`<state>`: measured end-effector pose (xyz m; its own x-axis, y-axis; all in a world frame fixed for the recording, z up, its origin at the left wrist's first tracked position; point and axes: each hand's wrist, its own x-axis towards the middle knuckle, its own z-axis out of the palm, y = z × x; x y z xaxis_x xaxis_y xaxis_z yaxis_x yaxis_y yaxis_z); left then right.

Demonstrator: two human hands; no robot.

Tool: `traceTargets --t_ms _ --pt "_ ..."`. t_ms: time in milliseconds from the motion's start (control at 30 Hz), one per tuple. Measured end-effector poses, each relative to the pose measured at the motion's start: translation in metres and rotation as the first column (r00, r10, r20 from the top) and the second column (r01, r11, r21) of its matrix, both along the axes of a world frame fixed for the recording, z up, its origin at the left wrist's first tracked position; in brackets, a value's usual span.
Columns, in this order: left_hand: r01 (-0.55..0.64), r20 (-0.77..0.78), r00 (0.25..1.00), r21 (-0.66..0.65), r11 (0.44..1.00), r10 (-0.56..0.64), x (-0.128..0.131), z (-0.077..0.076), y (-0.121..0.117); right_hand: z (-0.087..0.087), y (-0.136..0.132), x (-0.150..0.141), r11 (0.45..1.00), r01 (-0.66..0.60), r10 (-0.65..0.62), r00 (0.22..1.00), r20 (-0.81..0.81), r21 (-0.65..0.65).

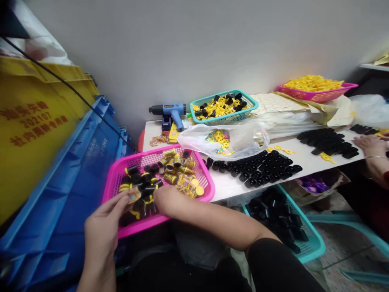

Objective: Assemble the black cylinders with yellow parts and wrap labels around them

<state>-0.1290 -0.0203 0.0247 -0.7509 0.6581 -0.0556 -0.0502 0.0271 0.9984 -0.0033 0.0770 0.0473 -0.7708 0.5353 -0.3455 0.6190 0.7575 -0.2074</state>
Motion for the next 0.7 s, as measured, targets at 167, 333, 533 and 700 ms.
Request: traceTargets --t_ms 167,333,533,700 --pt "0.090 0.179 0.980 -0.001 0.996 -0.089 -0.003 0.000 -0.001 0.004 0.017 0.027 0.962 0.099 -0.185 0.921 -0.342 -0.253" --pt "0.151 0.294 0.945 0.006 0.989 -0.146 0.007 0.004 0.001 -0.007 0.016 0.065 0.520 -0.188 -0.748 0.370 -0.550 -0.833" --pt "0.220 0.278 0.937 0.003 0.976 -0.212 0.025 0.006 0.004 -0.003 -0.010 0.070 0.448 -0.442 -0.842 0.083 -0.532 -0.777" --pt "0.192 0.280 0.941 0.014 0.981 -0.188 0.037 0.014 0.005 -0.009 -0.013 0.069 0.441 -0.450 -0.847 0.080 -0.526 -0.777"
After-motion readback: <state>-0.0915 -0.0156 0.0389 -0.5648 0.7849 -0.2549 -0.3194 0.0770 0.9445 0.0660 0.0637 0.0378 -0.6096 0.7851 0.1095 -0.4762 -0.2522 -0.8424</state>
